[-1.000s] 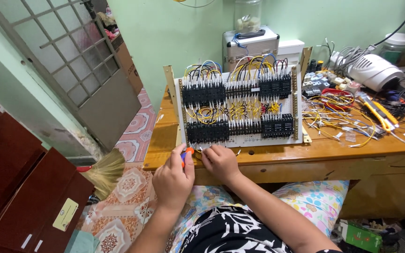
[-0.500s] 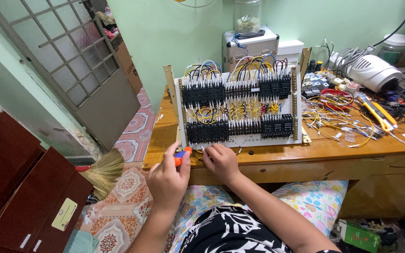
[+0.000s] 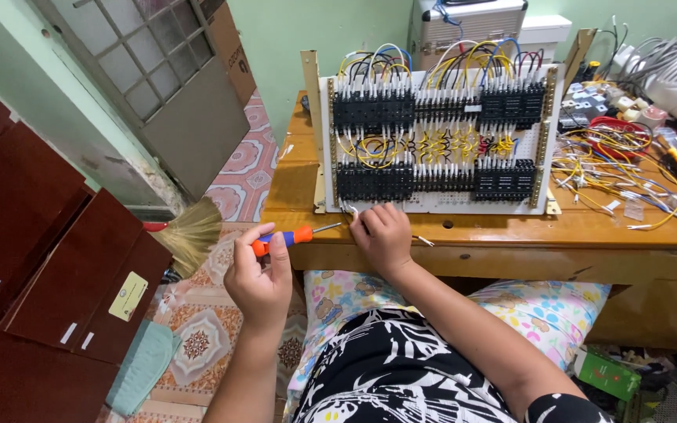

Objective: The person uses a manual screwdriver to tighten screws on a series of terminal blocks mounted on a wooden frame, securing the connected wires.

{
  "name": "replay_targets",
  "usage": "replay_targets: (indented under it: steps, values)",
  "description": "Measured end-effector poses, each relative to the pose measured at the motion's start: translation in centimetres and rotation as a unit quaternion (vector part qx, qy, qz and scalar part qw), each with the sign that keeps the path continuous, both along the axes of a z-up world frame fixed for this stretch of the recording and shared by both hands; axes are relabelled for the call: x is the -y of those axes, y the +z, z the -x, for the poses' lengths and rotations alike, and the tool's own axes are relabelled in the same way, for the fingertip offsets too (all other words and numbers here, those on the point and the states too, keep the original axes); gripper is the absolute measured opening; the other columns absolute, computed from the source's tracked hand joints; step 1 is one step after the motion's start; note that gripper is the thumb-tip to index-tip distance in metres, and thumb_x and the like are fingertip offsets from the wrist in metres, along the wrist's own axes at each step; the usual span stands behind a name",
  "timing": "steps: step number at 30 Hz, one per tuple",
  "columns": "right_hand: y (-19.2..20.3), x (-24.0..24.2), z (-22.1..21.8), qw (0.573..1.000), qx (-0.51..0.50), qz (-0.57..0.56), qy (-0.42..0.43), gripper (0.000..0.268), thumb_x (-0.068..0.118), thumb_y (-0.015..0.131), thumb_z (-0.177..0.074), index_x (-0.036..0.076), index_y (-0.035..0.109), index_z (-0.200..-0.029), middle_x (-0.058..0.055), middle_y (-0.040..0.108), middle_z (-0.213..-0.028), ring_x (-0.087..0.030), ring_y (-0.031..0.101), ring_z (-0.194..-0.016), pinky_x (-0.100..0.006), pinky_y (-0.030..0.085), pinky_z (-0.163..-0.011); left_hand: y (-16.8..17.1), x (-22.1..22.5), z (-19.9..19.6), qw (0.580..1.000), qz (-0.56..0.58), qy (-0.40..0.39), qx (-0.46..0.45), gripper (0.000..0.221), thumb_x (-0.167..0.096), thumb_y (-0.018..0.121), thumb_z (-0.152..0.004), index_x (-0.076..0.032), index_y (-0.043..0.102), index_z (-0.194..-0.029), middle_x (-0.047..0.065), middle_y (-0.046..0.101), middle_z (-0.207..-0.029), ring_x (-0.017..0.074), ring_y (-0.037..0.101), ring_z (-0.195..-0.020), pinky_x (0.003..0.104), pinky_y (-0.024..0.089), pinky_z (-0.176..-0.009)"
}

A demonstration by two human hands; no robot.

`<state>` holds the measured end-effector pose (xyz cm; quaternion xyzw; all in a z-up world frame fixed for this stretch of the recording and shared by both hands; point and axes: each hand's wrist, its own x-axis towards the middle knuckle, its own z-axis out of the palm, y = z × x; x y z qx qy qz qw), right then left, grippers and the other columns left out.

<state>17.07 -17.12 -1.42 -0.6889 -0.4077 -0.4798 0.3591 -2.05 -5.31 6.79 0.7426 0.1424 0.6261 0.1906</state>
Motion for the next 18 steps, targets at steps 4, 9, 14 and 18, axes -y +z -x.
replay_targets:
  steps: [4, 9, 14, 18]
  values:
    - [0.52, -0.09, 0.22, 0.999, 0.023, 0.0, -0.026, 0.022, 0.012, 0.074, -0.081, 0.018, 0.055, -0.072, 0.002, 0.048, -0.066, -0.021, 0.057, -0.065, -0.032, 0.043, -0.06, 0.0, -0.22, 0.33, 1.0, 0.007, -0.029, 0.008, 0.016, -0.023, 0.068, -0.099, -0.01, 0.075, -0.104, 0.005, 0.066, -0.065, 0.0234, 0.061, -0.049, 0.029, 0.053, -0.054]
    - [0.34, -0.13, 0.16, 0.997, 0.05, -0.013, -0.056, 0.023, 0.015, 0.074, -0.08, 0.018, 0.054, -0.07, 0.001, 0.049, -0.065, -0.02, 0.056, -0.068, -0.032, 0.041, -0.065, -0.11, 0.07, 0.82, 0.998, 0.036, -0.048, 0.016, 0.014, -0.019, 0.067, -0.099, -0.008, 0.074, -0.103, 0.007, 0.068, -0.069, 0.0238, 0.061, -0.049, 0.03, 0.053, -0.052]
    - [-0.04, -0.43, -0.17, 0.996, 0.049, -0.019, -0.065, 0.023, 0.016, 0.074, -0.081, 0.018, 0.055, -0.069, 0.002, 0.05, -0.064, -0.019, 0.057, -0.068, -0.032, 0.04, -0.067, -0.53, -0.29, 0.79, 0.997, 0.051, -0.061, 0.018, 0.014, -0.019, 0.066, -0.1, -0.008, 0.073, -0.104, 0.009, 0.069, -0.072, 0.022, 0.062, -0.052, 0.029, 0.053, -0.052]
    - [-0.34, -0.72, -0.22, 0.996, 0.04, -0.003, -0.08, 0.022, 0.018, 0.074, -0.081, 0.019, 0.055, -0.07, 0.001, 0.049, -0.065, -0.02, 0.056, -0.07, -0.033, 0.038, -0.068, -0.65, 0.0, 0.63, 0.995, 0.069, -0.076, 0.018, 0.015, -0.019, 0.066, -0.1, -0.007, 0.072, -0.104, 0.01, 0.069, -0.075, 0.0222, 0.063, -0.053, 0.028, 0.053, -0.051]
